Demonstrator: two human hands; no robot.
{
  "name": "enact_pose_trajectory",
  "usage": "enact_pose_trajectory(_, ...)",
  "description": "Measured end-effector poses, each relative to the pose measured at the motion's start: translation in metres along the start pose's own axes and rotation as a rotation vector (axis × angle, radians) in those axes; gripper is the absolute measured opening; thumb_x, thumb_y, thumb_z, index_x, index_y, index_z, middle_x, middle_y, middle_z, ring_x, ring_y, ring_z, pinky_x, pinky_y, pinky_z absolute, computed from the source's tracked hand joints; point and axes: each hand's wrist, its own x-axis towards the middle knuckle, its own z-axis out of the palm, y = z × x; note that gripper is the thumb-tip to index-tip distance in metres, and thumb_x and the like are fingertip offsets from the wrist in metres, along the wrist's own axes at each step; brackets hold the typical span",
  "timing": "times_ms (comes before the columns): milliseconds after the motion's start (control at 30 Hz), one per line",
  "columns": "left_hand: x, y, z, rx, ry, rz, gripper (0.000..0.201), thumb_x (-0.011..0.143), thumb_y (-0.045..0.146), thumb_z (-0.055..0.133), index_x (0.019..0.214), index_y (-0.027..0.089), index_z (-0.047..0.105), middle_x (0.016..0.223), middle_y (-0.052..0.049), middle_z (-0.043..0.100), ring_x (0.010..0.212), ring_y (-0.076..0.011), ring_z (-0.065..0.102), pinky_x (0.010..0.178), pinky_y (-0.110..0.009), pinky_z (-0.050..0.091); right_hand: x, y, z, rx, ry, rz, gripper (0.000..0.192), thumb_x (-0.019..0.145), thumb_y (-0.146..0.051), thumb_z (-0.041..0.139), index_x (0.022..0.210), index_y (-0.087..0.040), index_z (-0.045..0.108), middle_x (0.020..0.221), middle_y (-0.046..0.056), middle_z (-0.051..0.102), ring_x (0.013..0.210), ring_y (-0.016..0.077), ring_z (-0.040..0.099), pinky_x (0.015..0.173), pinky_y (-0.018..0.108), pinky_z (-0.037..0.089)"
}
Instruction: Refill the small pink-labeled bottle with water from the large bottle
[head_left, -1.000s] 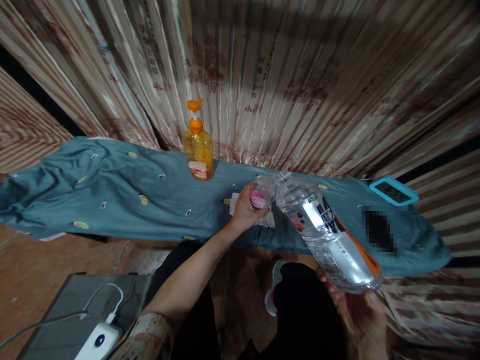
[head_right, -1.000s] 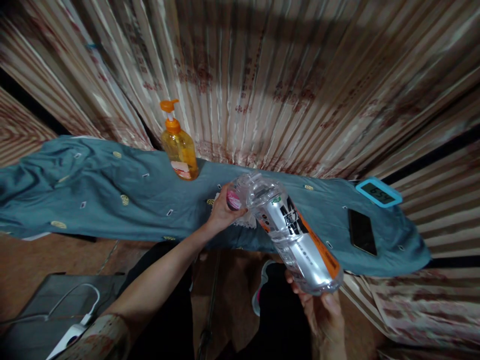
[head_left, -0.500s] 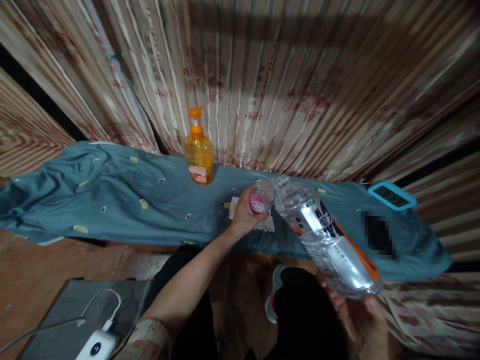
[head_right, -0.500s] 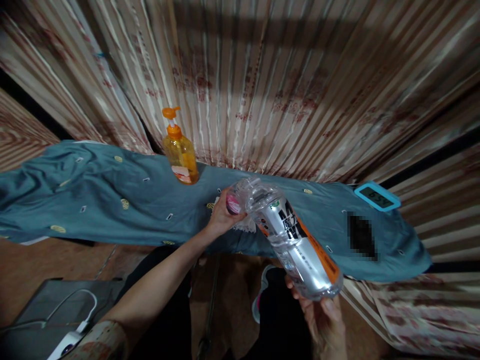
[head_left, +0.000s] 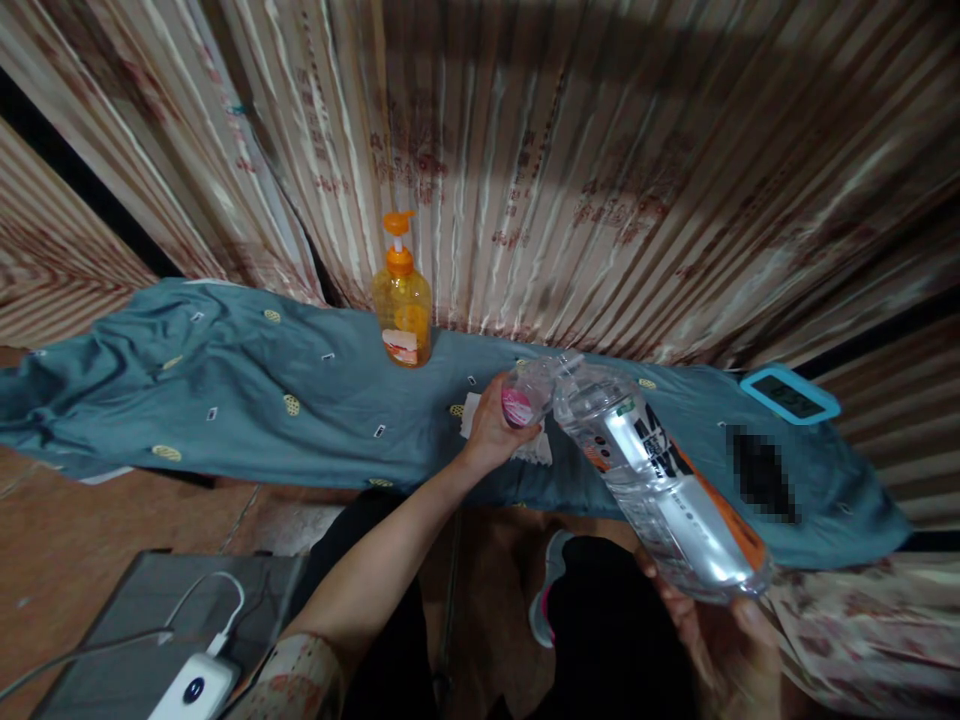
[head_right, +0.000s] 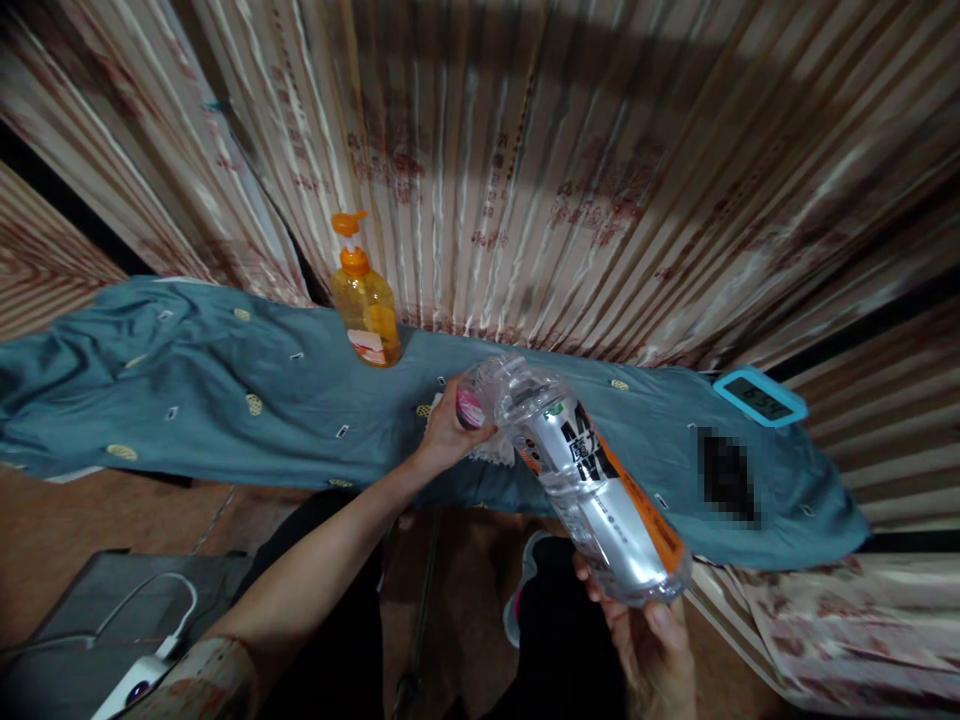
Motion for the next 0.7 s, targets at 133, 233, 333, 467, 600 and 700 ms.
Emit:
enact_pose_trajectory(133,-0.0006,0.0001,-0.0002,-0.015,0.004,0.029,0.081,0.059,0.022,0.082,0.129,0.018,0.042,0.123,-0.011,0.06,0.119,-0.0284,0.057,0.105,-0.046,0.045,-0.0013,0.0007,-0.0024,-0.01,-0.006,-0.002,0.067,0.06,-0.05,0.081,0.121,-0.026,0.064,0.083,0.008,0.071,0.062,0.0238,0.063,0.047,0.033,0.051)
enact_pose_trajectory(233,-0.0009,-0.0002,-0.0001,-0.017,0.008,0.036,0.081,0.059,0.022,0.082,0.129,0.019,0.042,0.122,-0.011,0.061,0.119,-0.0282,0.057,0.105,-0.046,0.045,-0.0025,0.0011,-0.0044,-0.009,-0.01,0.0,0.068,0.061,-0.048,0.081,0.122,-0.026,0.063,0.083,0.008,0.071,0.062,0.0233,0.064,0.048,0.032,0.052)
enact_pose_trajectory(333,-0.0009,-0.0004,0.0001,-0.013,0.005,0.037,0.081,0.059,0.023,0.081,0.129,0.018,0.041,0.123,-0.012,0.06,0.12,-0.029,0.056,0.105,-0.046,0.045,-0.0025,0.0021,-0.0061,-0.027,-0.015,-0.003,0.065,0.061,-0.048,0.081,0.12,-0.026,0.064,0.079,0.007,0.071,0.062,0.0222,0.064,0.049,0.03,0.053)
enact_pose_trajectory(467,-0.0006,-0.0019,0.0006,-0.017,0.005,0.05,0.081,0.06,0.025,0.081,0.13,0.019,0.041,0.123,-0.011,0.06,0.121,-0.0293,0.055,0.105,-0.046,0.044,-0.0017,0.002,-0.0056,-0.032,-0.01,0.0,0.062,0.063,-0.048,0.08,0.119,-0.027,0.065,0.086,0.008,0.072,0.065,0.0238,0.065,0.05,0.033,0.054)
enact_pose_trajectory(600,-0.0004,-0.0025,0.0006,-0.021,0.002,0.034,0.082,0.059,0.025,0.081,0.13,0.017,0.041,0.122,-0.012,0.06,0.121,-0.0298,0.056,0.106,-0.047,0.044,-0.0012,0.0003,-0.0025,-0.024,-0.028,-0.018,0.065,0.063,-0.049,0.08,0.122,-0.028,0.063,0.087,0.007,0.071,0.066,0.0228,0.064,0.049,0.031,0.053)
enact_pose_trajectory(700,-0.0007,-0.001,0.0,-0.021,0.003,0.026,0.082,0.059,0.024,0.081,0.13,0.017,0.041,0.122,-0.012,0.06,0.12,-0.0295,0.056,0.105,-0.047,0.045,-0.0007,-0.0004,-0.0016,-0.029,-0.033,-0.005,0.067,0.059,-0.049,0.083,0.119,-0.027,0.065,0.084,0.006,0.071,0.063,0.0222,0.064,0.049,0.031,0.053)
